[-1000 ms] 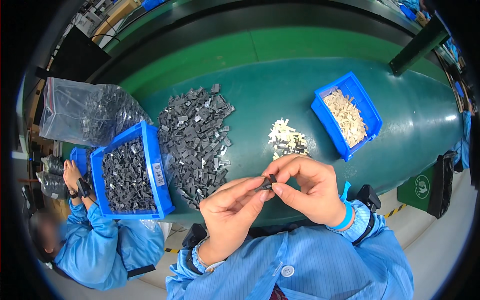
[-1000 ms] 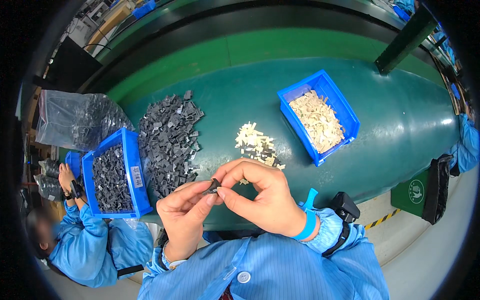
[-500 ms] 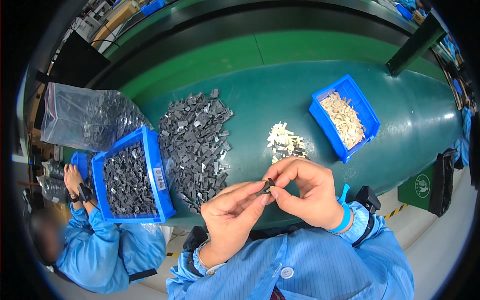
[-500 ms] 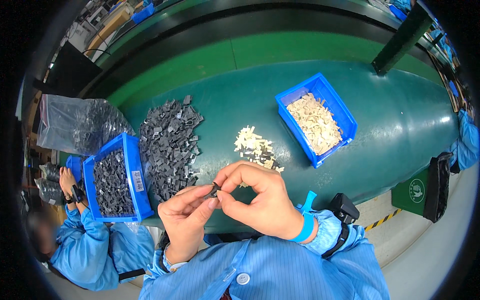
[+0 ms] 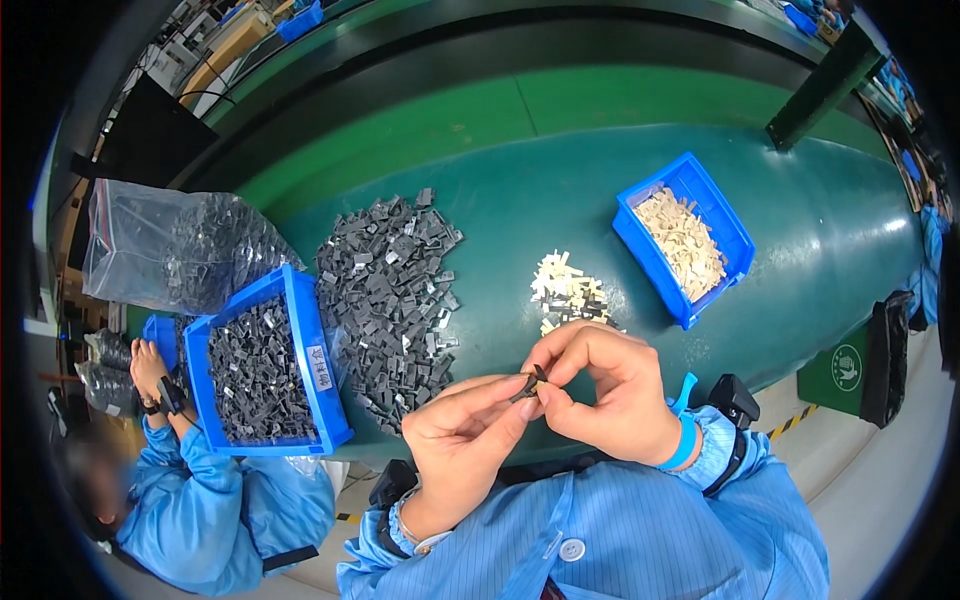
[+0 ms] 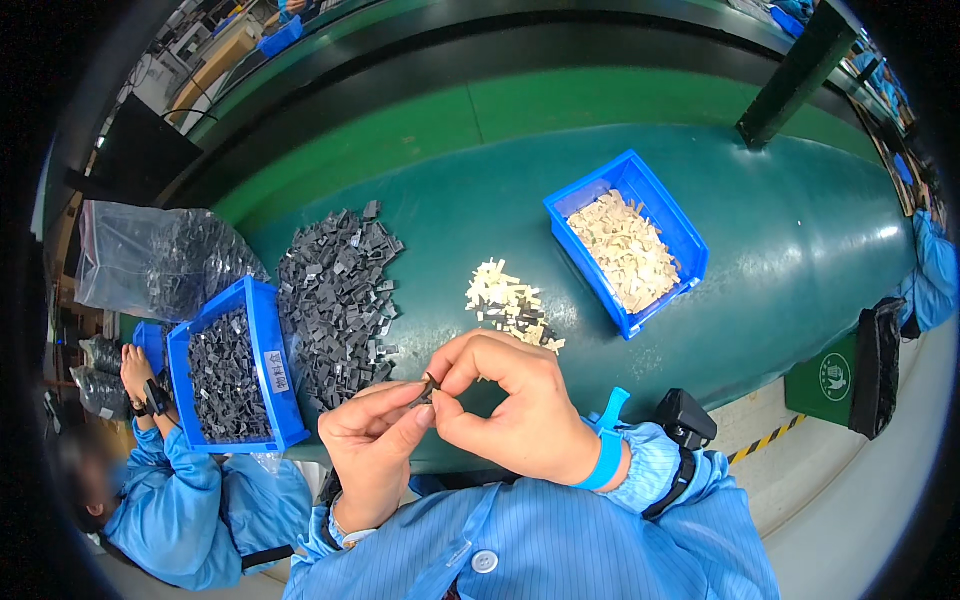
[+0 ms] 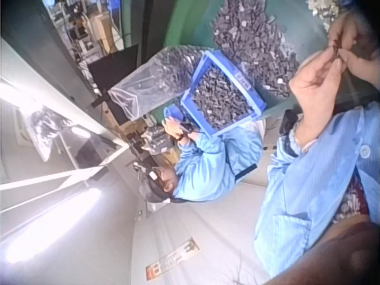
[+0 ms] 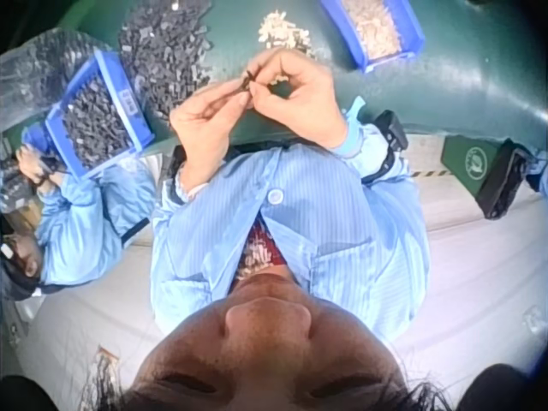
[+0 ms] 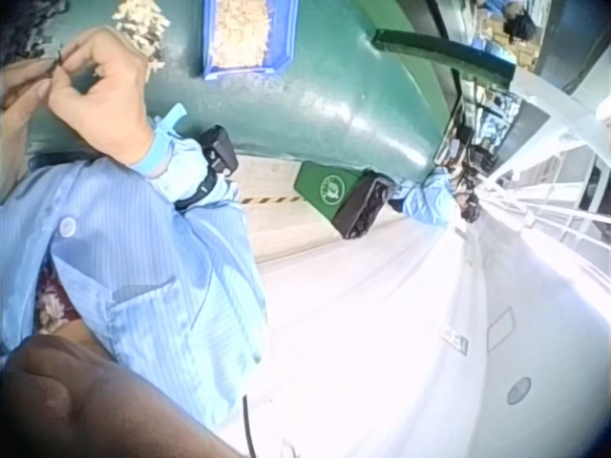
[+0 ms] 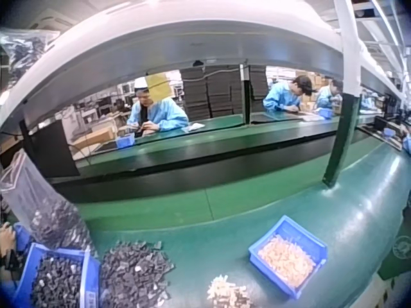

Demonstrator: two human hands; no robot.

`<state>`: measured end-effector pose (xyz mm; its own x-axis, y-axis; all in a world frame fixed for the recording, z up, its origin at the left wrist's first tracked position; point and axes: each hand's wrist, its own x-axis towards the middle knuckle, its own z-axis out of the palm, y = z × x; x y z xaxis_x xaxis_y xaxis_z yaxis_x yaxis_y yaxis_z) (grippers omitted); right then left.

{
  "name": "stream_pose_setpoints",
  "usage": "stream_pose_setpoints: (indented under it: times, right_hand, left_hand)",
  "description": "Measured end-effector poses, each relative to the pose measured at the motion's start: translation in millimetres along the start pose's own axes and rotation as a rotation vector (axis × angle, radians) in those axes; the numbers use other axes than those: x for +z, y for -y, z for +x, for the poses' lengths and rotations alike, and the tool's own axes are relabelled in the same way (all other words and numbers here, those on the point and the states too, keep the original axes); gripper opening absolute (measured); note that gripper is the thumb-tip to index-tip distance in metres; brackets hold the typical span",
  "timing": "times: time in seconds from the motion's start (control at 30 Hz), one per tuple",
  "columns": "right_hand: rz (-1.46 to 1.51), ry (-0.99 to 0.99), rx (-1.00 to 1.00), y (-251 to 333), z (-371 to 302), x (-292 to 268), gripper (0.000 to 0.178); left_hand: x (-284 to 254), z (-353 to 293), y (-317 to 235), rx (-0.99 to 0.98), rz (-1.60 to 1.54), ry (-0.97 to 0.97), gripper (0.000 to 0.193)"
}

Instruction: Manually assembling small yellow/white plastic components into black plastic frames at an industrial workstation.

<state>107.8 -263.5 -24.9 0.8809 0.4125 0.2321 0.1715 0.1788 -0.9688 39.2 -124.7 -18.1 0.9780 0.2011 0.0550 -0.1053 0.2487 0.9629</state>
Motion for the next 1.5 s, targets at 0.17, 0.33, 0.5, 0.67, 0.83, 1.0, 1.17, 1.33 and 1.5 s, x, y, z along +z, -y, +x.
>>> stream_pose_setpoints:
  times: [0.17,0.33,0.5,0.67,0.83,1.0,1.17,1.33,1.5]
  right_hand:
    - [-0.059,0.007,-0.035,0.8,2.3,-0.4,0.013]
    - [-0.048,0.030,-0.004,1.3,4.4,-1.6,0.014]
    - [-0.160,0.107,-0.065,5.2,10.8,-8.5,0.015]
    - [-0.322,0.180,-0.021,13.3,15.3,-16.0,0.016]
    - [0.514,0.378,0.388,4.1,12.8,-20.2,0.009]
    - [0.728,0.455,0.535,-7.2,12.4,-23.2,0.010]
    - [0.577,0.395,0.520,6.3,13.2,-14.2,0.008]
    - [0.589,0.392,0.571,3.2,15.1,-11.6,0.008]
    - [0.422,0.412,0.519,-5.0,10.1,-9.4,0.010]
  left_hand:
    - [-0.7,0.6,0.4,0.016,0.007,0.004,0.023]
    - [-0.4,0.8,-0.4,0.021,0.034,-0.001,0.024]
    - [-2.9,-1.4,0.1,0.041,0.098,0.005,0.023]
    - [-4.8,-2.0,1.0,0.011,-0.134,0.025,0.021]
    - [-7.6,-1.4,2.3,-0.138,-0.379,0.099,0.022]
    - [-14.4,1.6,1.5,-0.346,-0.556,0.168,0.025]
    - [-13.1,0.7,-3.3,-0.190,-0.179,0.152,0.029]
    - [-0.8,5.7,-14.2,-0.056,0.010,0.160,0.032]
    - [1.1,5.5,-12.1,-0.040,0.060,0.147,0.032]
